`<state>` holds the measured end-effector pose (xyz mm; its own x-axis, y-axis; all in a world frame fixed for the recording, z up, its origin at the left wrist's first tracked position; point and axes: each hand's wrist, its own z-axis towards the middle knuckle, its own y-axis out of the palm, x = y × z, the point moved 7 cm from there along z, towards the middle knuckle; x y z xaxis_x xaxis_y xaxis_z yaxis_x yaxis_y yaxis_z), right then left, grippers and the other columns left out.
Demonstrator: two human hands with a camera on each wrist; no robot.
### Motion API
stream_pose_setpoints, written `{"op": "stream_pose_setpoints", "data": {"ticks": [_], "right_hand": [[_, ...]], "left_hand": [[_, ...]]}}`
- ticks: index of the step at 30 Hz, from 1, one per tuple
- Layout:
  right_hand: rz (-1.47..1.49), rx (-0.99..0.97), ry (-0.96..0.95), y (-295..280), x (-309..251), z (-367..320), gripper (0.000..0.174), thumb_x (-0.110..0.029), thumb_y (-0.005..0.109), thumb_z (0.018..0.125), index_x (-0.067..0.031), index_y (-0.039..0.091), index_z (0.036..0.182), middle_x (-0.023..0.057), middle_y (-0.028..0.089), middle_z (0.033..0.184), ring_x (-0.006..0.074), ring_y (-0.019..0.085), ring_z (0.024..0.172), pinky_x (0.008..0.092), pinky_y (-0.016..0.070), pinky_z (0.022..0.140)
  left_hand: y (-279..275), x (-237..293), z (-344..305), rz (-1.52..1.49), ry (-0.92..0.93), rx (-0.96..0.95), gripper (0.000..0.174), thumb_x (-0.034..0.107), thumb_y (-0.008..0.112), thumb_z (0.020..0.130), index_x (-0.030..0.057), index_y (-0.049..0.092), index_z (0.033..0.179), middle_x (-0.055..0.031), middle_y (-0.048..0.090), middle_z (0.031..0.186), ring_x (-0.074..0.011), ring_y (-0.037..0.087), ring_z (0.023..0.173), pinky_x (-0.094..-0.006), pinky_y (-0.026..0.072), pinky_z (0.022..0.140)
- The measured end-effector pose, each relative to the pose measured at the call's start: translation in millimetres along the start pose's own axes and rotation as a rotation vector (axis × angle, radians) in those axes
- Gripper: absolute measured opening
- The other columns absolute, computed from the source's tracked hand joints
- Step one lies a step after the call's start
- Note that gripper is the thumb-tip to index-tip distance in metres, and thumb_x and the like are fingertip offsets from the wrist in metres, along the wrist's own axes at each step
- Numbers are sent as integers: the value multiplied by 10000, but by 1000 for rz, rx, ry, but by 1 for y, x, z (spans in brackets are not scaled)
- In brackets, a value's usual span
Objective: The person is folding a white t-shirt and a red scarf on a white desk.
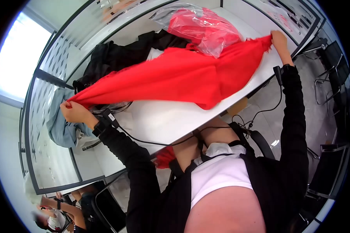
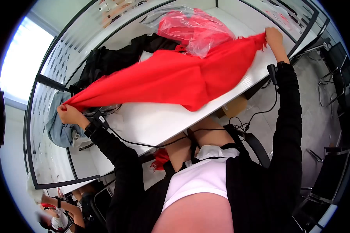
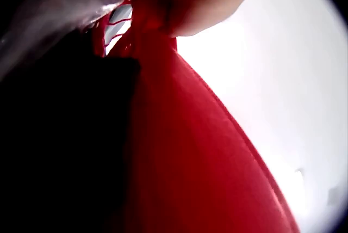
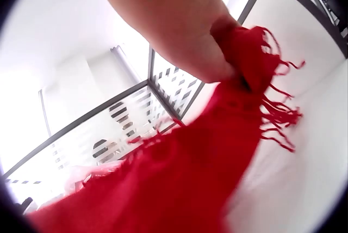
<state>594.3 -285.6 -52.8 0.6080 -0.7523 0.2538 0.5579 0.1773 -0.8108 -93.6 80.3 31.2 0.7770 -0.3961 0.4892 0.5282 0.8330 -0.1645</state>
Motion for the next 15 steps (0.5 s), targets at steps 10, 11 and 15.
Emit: {"op": "stream_pose_setpoints", "data": {"ticks": [10,11,15], "right_hand": [[396,-62,-334,-35,-107,-64,425,-106,579,661,-74,516,1080,173,480,1069,329,507,962,422,423,815],[439,-83,-346,-42,-116,-70,449,-132,594,669,-79,501,1105,178,468,1089,335,494,987,431,417,827],[415,-251,-293,-47,-128,-88,520,-200,605,731,-98,418,1206,211,401,1207,368,425,1097,399,378,908]], "left_hand": [[45,31,-15,-141,-3,-367,217,126,562,756,26,503,939,-176,594,886,-335,585,842,-372,445,754],[44,41,-20,-187,9,-393,231,138,556,761,28,518,961,-175,601,889,-341,585,838,-379,444,752],[62,49,-26,-80,167,-522,293,203,533,786,30,559,1020,-176,615,882,-355,587,819,-393,444,745]]}}
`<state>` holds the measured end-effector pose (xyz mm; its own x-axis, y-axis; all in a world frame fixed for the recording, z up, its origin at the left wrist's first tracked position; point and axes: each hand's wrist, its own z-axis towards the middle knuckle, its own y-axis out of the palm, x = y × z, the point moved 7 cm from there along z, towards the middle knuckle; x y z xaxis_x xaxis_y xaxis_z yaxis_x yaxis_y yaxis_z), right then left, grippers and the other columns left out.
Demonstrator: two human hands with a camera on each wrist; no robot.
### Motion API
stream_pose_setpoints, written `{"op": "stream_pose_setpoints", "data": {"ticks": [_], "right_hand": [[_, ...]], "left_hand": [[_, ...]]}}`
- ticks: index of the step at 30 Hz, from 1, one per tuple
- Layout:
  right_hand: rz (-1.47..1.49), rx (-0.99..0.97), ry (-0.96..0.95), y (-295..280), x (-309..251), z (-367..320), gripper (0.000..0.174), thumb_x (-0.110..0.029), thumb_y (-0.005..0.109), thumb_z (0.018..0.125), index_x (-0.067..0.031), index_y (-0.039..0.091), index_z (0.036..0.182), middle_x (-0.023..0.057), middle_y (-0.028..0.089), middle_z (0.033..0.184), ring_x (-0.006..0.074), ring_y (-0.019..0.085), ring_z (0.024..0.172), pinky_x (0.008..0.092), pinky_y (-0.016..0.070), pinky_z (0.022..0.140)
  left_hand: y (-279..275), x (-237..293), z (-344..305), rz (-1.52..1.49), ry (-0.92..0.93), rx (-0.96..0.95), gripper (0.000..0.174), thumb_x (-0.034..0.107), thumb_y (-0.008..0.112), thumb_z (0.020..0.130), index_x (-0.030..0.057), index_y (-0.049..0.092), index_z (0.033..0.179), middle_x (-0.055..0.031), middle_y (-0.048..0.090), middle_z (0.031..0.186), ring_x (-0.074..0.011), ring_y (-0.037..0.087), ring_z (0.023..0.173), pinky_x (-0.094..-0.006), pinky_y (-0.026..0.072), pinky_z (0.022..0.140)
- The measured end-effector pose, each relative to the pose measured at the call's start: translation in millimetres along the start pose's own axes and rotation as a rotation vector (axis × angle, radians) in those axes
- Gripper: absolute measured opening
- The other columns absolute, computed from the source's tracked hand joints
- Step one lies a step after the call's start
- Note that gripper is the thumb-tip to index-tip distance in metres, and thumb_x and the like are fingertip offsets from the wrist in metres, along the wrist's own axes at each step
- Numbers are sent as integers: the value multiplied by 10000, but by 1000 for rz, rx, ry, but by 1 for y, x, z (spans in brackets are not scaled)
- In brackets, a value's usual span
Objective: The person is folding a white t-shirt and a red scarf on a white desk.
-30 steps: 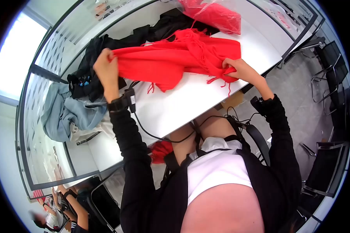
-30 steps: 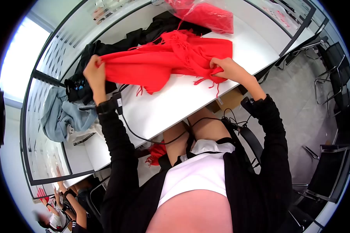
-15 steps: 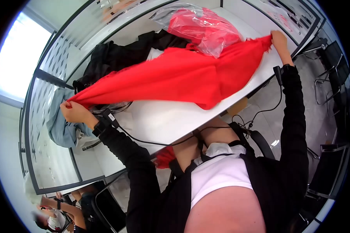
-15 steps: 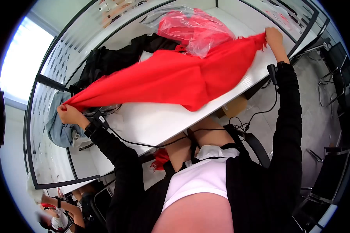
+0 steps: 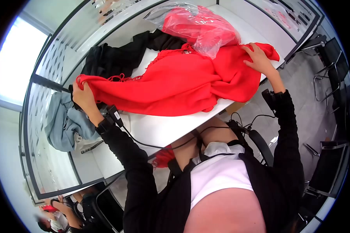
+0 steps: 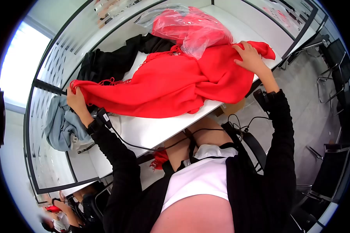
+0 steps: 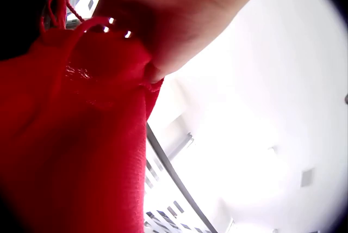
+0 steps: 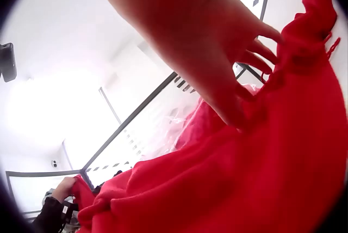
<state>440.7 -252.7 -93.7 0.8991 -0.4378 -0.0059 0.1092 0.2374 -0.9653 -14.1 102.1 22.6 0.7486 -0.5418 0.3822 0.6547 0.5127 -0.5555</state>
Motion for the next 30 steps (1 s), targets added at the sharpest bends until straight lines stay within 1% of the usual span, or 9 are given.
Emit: {"op": "stream_pose_setpoints", "data": {"ticks": [3,7,11,14,19,24,27,29,30], "right_hand": [[-44,-260,234,5,1,-12,591,-282,616,751,-117,361,1258,253,360,1241,382,385,1146,403,373,918],[4,-205,158,35,10,-14,441,-252,561,792,-16,419,1137,247,436,1116,378,477,1002,409,426,822],[-189,-47,8,47,9,-13,278,-169,524,786,11,470,991,202,473,1052,333,515,917,407,459,745],[-275,-26,-15,50,23,0,203,-140,501,781,-15,490,941,135,496,1046,282,531,916,399,490,645],[-396,144,215,-2,101,36,169,-188,402,868,-43,443,945,142,547,878,346,585,689,450,470,561],[87,432,151,-32,157,64,175,-125,512,826,-70,436,974,145,590,854,342,586,698,397,459,602],[269,495,348,-36,148,63,323,-145,584,771,-109,443,1060,153,581,848,335,586,776,389,465,672],[-92,407,275,-28,111,51,364,-213,591,747,-90,441,1055,186,556,890,344,581,831,422,475,686],[-207,176,336,-36,72,41,363,-246,604,726,-75,477,1020,205,524,932,371,562,836,436,473,699]], "left_hand": [[18,-32,4,-98,-153,-174,297,222,497,816,25,575,1024,-155,625,849,-301,604,816,-372,453,725],[23,-29,-4,-1224,-472,-286,324,200,386,914,12,484,1158,-124,593,944,-255,603,826,-402,496,785],[-16,-1,-1,-1399,-299,-124,411,236,374,930,44,321,1291,-153,500,1109,-274,511,1042,-478,416,905],[-36,2,1,-1303,-226,1,407,233,387,928,80,313,1298,-146,439,1199,-270,446,1105,-467,382,914],[-73,-7,-5,-1059,-200,312,348,161,395,902,47,391,1230,-152,439,1191,-265,465,1063,-401,431,826],[-83,-32,-9,-1129,-191,446,310,99,407,874,-9,418,1164,-164,461,1147,-227,498,1008,-309,454,790],[-44,-61,4,-1028,-287,99,332,110,446,869,-17,407,1173,-178,463,1141,-210,506,1001,-284,452,788],[-18,-64,6,-495,-258,-79,556,212,574,818,-41,321,1244,-208,388,1240,-287,427,1129,-329,353,934],[0,-56,2,-381,-201,-202,706,258,625,782,-47,238,1286,-249,325,1294,-347,343,1206,-342,279,991]]}}
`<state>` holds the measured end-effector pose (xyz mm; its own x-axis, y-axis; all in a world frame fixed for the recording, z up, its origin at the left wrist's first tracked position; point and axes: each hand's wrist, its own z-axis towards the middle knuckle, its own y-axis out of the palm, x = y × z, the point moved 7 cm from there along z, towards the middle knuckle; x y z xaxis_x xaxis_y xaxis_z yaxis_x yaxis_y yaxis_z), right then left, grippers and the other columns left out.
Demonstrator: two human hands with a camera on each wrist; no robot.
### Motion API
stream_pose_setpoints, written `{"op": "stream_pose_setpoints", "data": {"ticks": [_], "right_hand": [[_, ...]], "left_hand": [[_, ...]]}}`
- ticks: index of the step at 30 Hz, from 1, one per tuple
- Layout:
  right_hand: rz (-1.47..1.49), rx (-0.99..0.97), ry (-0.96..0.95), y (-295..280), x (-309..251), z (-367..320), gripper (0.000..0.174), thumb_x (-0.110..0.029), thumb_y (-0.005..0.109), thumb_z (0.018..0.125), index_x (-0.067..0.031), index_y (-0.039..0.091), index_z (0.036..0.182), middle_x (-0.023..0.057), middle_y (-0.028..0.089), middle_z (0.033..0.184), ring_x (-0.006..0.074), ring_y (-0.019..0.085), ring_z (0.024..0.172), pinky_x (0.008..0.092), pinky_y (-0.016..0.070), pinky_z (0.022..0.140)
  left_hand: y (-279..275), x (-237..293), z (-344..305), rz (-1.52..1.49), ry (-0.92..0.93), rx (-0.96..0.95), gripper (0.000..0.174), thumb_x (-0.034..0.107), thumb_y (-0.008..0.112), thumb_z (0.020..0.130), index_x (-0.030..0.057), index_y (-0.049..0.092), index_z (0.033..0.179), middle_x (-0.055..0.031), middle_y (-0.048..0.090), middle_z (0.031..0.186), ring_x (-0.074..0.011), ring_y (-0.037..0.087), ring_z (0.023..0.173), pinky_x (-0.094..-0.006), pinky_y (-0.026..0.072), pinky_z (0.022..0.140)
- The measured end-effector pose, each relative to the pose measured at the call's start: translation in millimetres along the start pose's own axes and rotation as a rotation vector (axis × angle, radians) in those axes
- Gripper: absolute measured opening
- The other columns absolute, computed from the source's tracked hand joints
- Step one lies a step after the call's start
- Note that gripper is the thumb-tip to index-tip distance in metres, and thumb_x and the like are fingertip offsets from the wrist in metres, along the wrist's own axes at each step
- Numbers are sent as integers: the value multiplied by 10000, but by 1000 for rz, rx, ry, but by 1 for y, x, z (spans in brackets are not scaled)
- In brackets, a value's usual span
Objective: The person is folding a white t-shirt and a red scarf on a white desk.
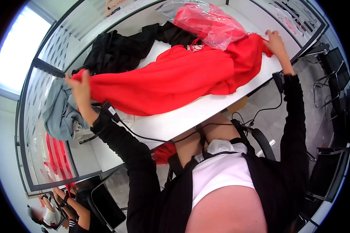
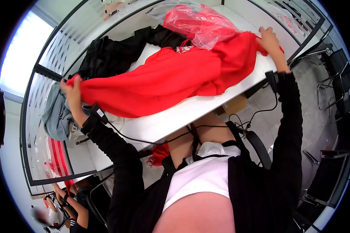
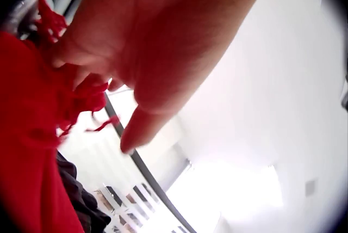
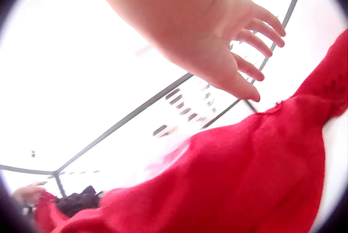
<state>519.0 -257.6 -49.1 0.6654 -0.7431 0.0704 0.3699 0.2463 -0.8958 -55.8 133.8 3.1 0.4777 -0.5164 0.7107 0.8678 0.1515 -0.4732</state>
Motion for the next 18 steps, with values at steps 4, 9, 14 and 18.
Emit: {"op": "stream_pose_setpoints", "data": {"ticks": [4,9,14,18], "right_hand": [[298,-257,-208,-4,-77,-71,267,-257,600,720,-46,535,871,144,597,762,319,582,737,408,464,627],[366,-390,-395,1,-116,-130,545,-290,682,680,45,431,1029,203,479,961,352,504,867,374,430,713],[447,-219,-414,14,-122,-127,356,-136,617,699,55,458,953,171,450,904,333,498,840,382,436,692],[385,-152,-446,15,-129,-124,251,-117,555,709,40,482,891,160,458,885,320,512,824,399,446,670]], "left_hand": [[80,102,-54,182,526,-392,742,260,680,721,1,290,1297,-208,387,1281,-319,411,1157,-356,320,963],[178,160,-174,295,660,-1144,685,444,698,642,179,429,1214,-110,232,1395,-290,199,1300,-656,232,916],[225,140,-189,276,787,-996,243,206,581,759,57,540,947,-141,450,1176,-346,497,996,-539,397,840],[205,134,-140,-131,578,-889,87,66,486,795,-15,466,819,-250,492,696,-408,508,689,-426,410,577]]}}
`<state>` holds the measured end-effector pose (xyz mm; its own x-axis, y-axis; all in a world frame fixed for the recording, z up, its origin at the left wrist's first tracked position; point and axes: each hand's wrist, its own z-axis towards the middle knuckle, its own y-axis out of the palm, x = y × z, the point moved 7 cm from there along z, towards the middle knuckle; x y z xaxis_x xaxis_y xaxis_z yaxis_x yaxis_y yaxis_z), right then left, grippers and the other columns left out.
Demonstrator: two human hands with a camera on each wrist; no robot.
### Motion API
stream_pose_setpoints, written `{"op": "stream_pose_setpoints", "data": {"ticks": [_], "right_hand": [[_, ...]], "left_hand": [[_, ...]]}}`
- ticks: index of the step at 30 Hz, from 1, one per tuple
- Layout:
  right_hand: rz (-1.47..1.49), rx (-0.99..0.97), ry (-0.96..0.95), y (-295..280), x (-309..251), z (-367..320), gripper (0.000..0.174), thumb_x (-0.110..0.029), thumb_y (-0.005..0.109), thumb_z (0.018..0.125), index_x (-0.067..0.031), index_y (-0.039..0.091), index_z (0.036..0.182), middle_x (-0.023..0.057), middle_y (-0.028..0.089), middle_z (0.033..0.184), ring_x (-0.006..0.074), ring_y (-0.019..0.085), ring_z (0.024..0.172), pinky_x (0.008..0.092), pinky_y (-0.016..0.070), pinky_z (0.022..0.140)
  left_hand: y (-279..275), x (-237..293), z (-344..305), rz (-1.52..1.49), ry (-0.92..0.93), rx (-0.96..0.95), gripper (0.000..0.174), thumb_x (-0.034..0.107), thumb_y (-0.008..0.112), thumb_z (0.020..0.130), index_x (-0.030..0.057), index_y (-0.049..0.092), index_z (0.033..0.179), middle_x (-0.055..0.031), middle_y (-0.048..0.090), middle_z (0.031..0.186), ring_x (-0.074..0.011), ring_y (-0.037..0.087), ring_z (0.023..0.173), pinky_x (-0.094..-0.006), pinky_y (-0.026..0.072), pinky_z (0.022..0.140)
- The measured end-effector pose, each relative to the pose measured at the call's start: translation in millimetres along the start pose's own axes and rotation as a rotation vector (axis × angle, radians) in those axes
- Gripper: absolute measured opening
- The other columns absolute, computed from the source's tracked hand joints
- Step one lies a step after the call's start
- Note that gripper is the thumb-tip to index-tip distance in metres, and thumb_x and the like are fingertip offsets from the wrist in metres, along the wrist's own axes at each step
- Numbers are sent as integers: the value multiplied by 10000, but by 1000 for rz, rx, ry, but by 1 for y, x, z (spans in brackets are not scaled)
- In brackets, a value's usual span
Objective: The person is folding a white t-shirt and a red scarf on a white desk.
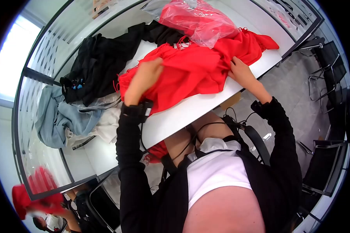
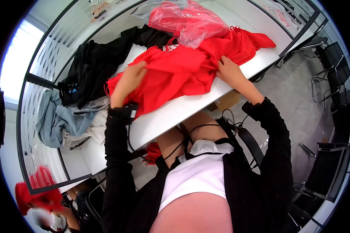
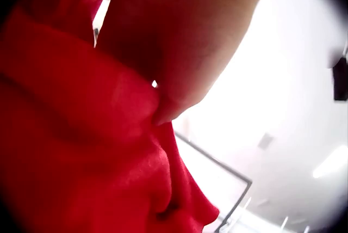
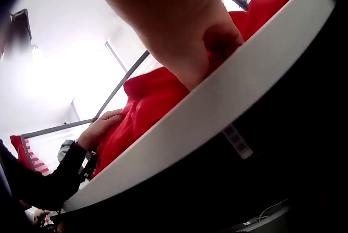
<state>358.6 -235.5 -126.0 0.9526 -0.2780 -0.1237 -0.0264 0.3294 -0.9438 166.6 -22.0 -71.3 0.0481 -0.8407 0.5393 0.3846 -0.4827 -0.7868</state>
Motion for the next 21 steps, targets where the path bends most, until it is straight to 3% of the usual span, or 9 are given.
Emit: {"op": "stream_pose_setpoints", "data": {"ticks": [2,4,5,6,8,9,13,17,21], "right_hand": [[28,-80,67,3,13,7,203,-141,530,723,23,495,836,154,502,851,332,533,785,419,450,655],[-3,-35,40,-17,29,11,152,-148,520,729,-1,504,763,153,537,771,341,541,742,429,441,639],[-20,-1,34,-28,40,13,145,-151,521,731,-8,507,748,154,543,746,341,542,736,431,438,634],[-43,78,63,-43,54,13,143,-157,520,737,-14,511,741,154,546,732,344,540,728,428,437,632],[-51,181,119,-74,69,17,151,-169,519,753,-22,519,719,158,554,715,342,542,714,423,437,624],[-57,241,147,-87,70,17,153,-173,511,765,-27,535,727,157,562,730,331,551,713,409,446,618],[-169,139,296,-74,99,26,193,-199,476,783,-35,569,739,142,587,712,305,578,684,396,464,598],[2,84,503,-63,123,18,245,-232,462,788,-33,582,708,135,600,643,281,604,585,391,481,583],[-248,66,709,-52,206,8,252,-163,419,790,-17,622,764,149,614,636,276,622,565,380,498,597]], "left_hand": [[-59,-8,-6,65,-166,307,101,97,490,820,-4,485,812,-234,474,677,-408,439,590,-371,401,501],[-119,-30,-28,331,-20,659,126,112,470,846,-5,505,814,-202,471,689,-285,451,572,-335,401,542],[-147,-45,-47,208,-184,723,160,128,457,859,-18,523,851,-183,512,720,-209,501,633,-322,417,597],[-173,-49,-70,216,-121,926,206,142,460,863,-48,537,890,-149,562,744,-188,515,663,-305,423,627],[-200,-90,-109,-445,-275,1141,240,139,441,854,-67,555,897,-81,570,800,-140,510,718,-284,420,658],[-212,-97,-127,-335,-296,1234,245,146,435,850,-61,558,892,-75,572,803,-131,506,727,-272,416,672],[-225,-98,-147,33,-387,1264,262,169,439,839,-63,554,885,-100,583,806,-157,507,722,-279,411,687],[-227,-116,-164,-65,-496,1350,281,178,439,836,-74,551,885,-132,591,843,-186,516,735,-296,415,705],[-235,-152,-188,-263,-429,1416,285,164,446,831,-97,534,904,-132,573,868,-197,538,768,-285,432,722]]}}
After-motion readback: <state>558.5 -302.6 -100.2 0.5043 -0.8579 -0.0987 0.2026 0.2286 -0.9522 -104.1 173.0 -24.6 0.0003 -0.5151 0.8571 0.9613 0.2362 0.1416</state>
